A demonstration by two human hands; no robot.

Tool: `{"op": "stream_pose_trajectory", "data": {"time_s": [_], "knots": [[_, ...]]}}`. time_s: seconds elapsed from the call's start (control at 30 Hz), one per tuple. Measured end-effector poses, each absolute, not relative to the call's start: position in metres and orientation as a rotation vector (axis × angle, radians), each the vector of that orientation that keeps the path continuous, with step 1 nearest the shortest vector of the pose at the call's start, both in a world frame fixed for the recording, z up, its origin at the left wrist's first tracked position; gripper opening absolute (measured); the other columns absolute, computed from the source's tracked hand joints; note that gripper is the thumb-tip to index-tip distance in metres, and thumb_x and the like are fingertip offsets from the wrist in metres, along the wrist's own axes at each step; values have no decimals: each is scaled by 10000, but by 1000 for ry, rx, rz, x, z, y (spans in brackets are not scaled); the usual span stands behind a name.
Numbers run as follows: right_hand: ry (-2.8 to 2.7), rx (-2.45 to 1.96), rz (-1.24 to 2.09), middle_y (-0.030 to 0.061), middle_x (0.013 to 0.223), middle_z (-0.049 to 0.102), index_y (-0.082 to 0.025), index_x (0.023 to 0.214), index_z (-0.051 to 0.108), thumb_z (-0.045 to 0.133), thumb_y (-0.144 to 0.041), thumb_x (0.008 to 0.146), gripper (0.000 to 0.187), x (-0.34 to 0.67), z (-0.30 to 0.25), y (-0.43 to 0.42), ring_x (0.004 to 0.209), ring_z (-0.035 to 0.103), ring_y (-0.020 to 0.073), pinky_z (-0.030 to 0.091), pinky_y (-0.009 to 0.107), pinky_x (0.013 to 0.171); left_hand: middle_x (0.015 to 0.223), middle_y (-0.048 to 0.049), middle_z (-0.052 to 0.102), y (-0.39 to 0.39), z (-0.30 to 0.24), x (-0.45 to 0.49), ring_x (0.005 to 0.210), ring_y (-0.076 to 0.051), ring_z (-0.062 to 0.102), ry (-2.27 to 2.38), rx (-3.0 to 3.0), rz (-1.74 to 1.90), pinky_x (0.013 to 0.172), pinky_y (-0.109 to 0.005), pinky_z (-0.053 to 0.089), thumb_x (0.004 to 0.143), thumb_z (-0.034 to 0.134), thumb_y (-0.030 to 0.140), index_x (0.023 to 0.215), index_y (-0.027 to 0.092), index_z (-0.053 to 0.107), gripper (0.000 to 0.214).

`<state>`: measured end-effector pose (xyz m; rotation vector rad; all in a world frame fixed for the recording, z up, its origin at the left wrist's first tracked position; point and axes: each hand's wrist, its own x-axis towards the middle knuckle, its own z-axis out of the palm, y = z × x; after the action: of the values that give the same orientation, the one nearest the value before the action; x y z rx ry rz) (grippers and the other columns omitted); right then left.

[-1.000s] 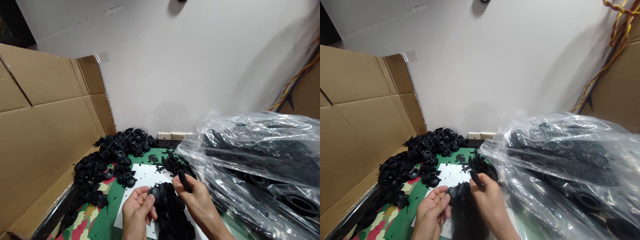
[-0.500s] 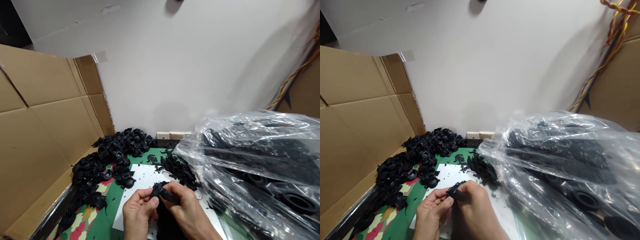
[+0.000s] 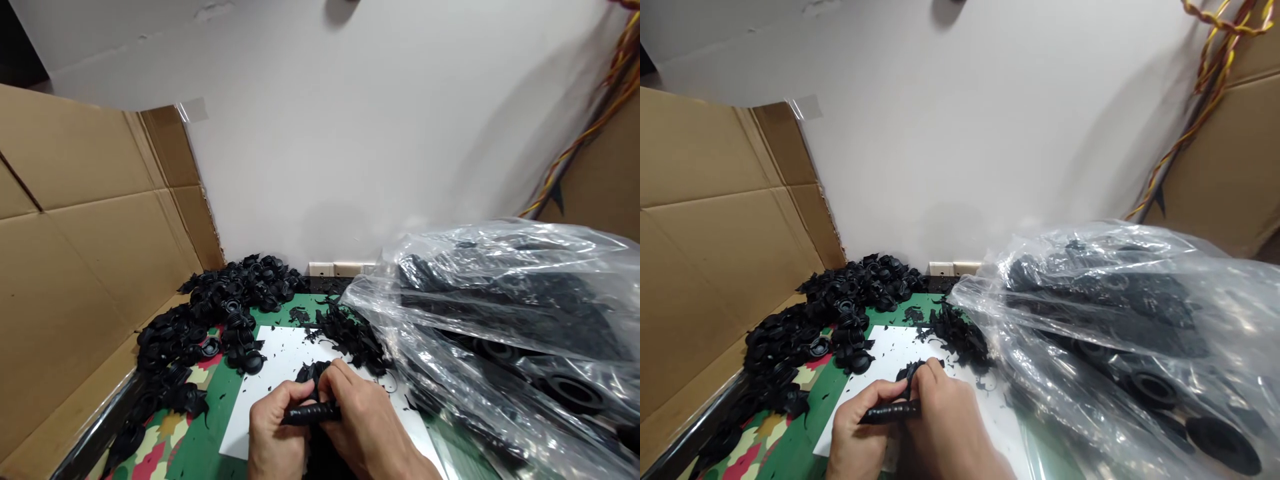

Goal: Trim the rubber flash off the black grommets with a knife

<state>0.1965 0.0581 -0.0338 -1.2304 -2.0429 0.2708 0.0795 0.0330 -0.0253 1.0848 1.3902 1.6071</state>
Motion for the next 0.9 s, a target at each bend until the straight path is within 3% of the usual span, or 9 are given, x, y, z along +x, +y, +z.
{"op": "stream_pose_trajectory", "data": {"time_s": [0.1,0.33,0.6,0.7,0.83,0.9], "knots": [[-1951,-1355,138,11,617,594,-199,658,535,474,-106,688,115,200,-38,62,406,530,140,287,231,415,446,18,617,35,-27,74,373,-87,471,1382,1026,1583,403,-188,368,526,722,123,573,167,738,67],[-1434,-1431,823,-9,569,554,-211,617,501,452,-273,733,141,219,-26,79,568,545,189,391,270,534,474,35,589,39,-29,63,281,-34,462,1252,735,1536,326,-122,235,480,845,259,699,125,683,304],[-1405,-1250,1030,-40,558,471,-179,660,572,492,-437,814,311,215,-30,74,530,441,140,356,244,498,485,66,552,40,-30,55,300,-25,461,1159,617,1541,333,-121,257,513,851,278,789,130,667,363],[-1467,-1129,1009,-19,619,552,-179,705,613,496,-401,830,280,212,-26,69,573,502,152,407,251,540,480,76,540,39,-26,53,316,-22,457,1158,554,1526,351,-119,283,522,852,258,801,138,670,354],[-1590,-1003,937,26,795,642,-196,783,646,549,-221,768,102,207,-20,62,736,612,186,480,268,668,458,66,551,40,-24,50,315,-23,437,1148,523,1500,343,-128,286,468,878,305,750,130,667,394],[-1676,-980,873,41,858,639,-199,832,642,556,-126,711,165,202,-24,60,792,627,189,491,268,701,451,63,556,42,-25,49,312,-25,431,1133,515,1493,339,-131,293,451,885,312,741,129,667,406]]}}
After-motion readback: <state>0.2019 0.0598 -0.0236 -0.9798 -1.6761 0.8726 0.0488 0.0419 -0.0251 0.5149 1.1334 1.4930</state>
